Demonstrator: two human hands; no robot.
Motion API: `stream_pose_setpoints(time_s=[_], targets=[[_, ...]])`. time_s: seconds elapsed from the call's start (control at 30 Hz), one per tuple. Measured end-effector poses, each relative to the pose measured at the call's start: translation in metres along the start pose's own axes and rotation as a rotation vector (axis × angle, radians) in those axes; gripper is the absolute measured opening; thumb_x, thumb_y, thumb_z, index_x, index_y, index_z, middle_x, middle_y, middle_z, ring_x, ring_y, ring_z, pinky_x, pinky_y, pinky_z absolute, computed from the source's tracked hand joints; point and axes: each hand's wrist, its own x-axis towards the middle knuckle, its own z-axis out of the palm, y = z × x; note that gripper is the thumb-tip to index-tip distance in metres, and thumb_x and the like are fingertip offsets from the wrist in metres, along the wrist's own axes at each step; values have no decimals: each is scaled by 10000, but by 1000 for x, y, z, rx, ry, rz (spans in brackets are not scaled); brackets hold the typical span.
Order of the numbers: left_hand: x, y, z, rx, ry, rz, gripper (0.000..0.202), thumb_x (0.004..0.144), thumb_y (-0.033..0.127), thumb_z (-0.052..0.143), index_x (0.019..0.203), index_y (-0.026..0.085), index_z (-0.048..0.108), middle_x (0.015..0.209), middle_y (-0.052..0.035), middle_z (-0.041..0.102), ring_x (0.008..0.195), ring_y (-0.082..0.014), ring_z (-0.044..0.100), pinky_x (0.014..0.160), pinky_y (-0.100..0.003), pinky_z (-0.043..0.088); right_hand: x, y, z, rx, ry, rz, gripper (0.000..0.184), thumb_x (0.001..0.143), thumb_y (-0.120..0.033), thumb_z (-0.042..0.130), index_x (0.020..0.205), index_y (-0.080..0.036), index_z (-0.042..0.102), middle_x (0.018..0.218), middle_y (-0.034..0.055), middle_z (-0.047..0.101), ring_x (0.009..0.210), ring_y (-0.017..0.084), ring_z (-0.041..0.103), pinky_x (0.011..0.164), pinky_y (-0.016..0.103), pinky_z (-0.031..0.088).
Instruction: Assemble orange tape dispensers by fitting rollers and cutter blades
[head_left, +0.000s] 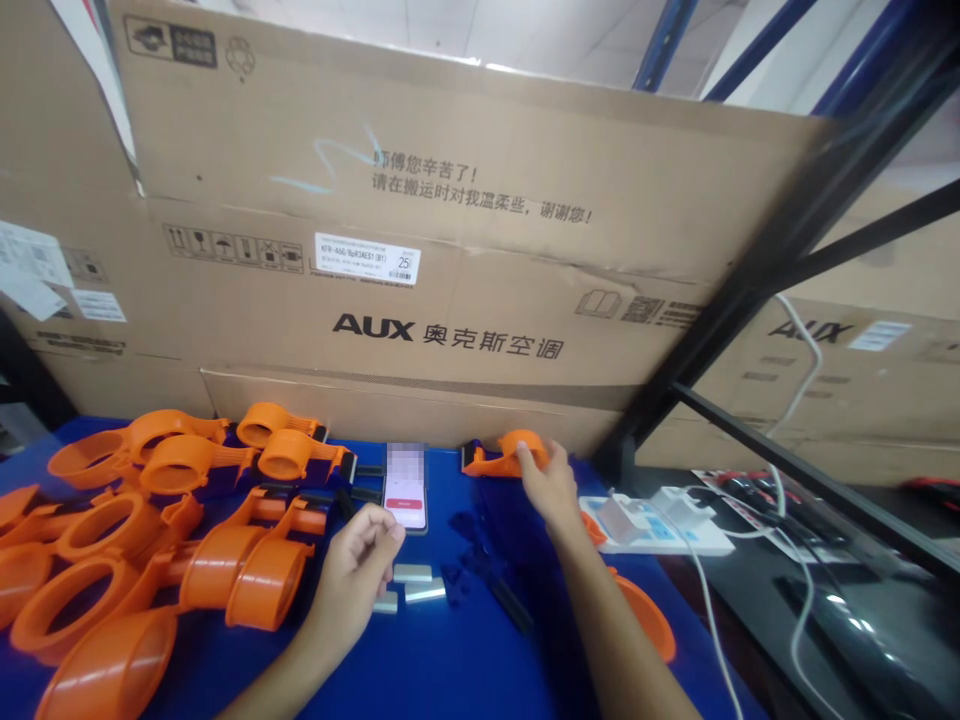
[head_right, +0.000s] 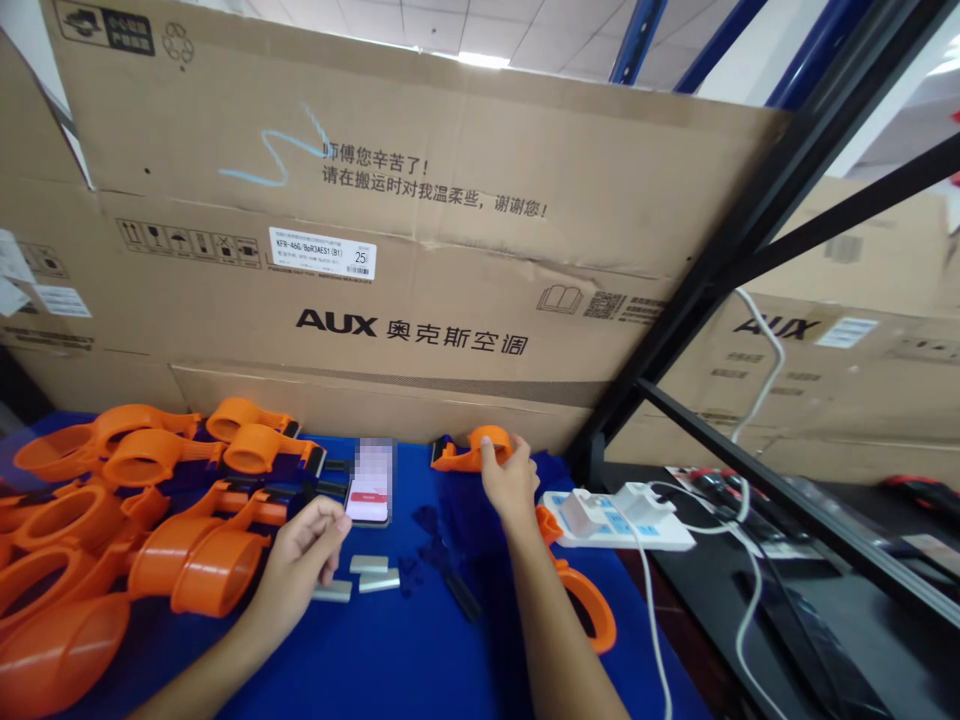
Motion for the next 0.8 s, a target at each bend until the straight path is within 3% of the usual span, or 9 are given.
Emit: stream_pose_setpoints(time_s=[0.17,0.37,0.43,0.53,0.67,0.73,0.8], targets=[[-1,2,1,8,3,15,284,946,502,623,899,224,592,567,71,511,464,-90,446,454,-187,340,-1,9,0,-31,-52,16,779,868,-618,533,1460,-117,457,1391,253,590,1296,396,574,1062,485,471],[-2,2,1,12,-44,9,272,954,490,616,918,221,599,589,63,528,474,-98,473,454,-195,346,-18,2,-18,-73,-102,-126,749,886,-551,535,1482,-112,415,1457,227,535,1376,376,490,1149,492,377],[-2,3,0,14,-49,20,262,952,480,621,927,221,602,591,66,517,480,-100,476,458,-196,349,-31,-3,-29,-111,-124,-201,668,883,-536,561,1432,-163,493,1415,187,573,1359,374,493,1162,503,346],[0,2,-1,28,-43,37,257,945,475,634,926,220,601,603,66,503,500,-106,488,466,-197,356,-60,-9,-44,-310,-258,-399,614,927,-560,531,1434,-214,517,1302,161,633,1254,363,573,1076,512,424],[1,-1,-1,70,-66,29,273,959,493,609,927,222,592,610,65,504,494,-106,473,466,-203,344,-101,-9,-49,-518,-386,-515,651,873,-618,628,1433,-295,549,1394,153,593,1251,403,566,983,542,464],[-1,-2,-1,107,-99,45,267,964,489,598,934,224,594,622,64,507,500,-110,473,478,-213,346,-117,-9,-44,-569,-330,-573,565,898,-577,618,1383,-288,598,1410,157,586,1281,413,538,999,571,435],[-3,-3,-1,176,-123,94,249,965,472,595,940,224,611,634,60,499,528,-119,481,504,-225,359,-129,-12,-35,-578,-196,-605,476,945,-494,575,1338,-230,631,1420,184,572,1325,420,488,1034,599,389]])
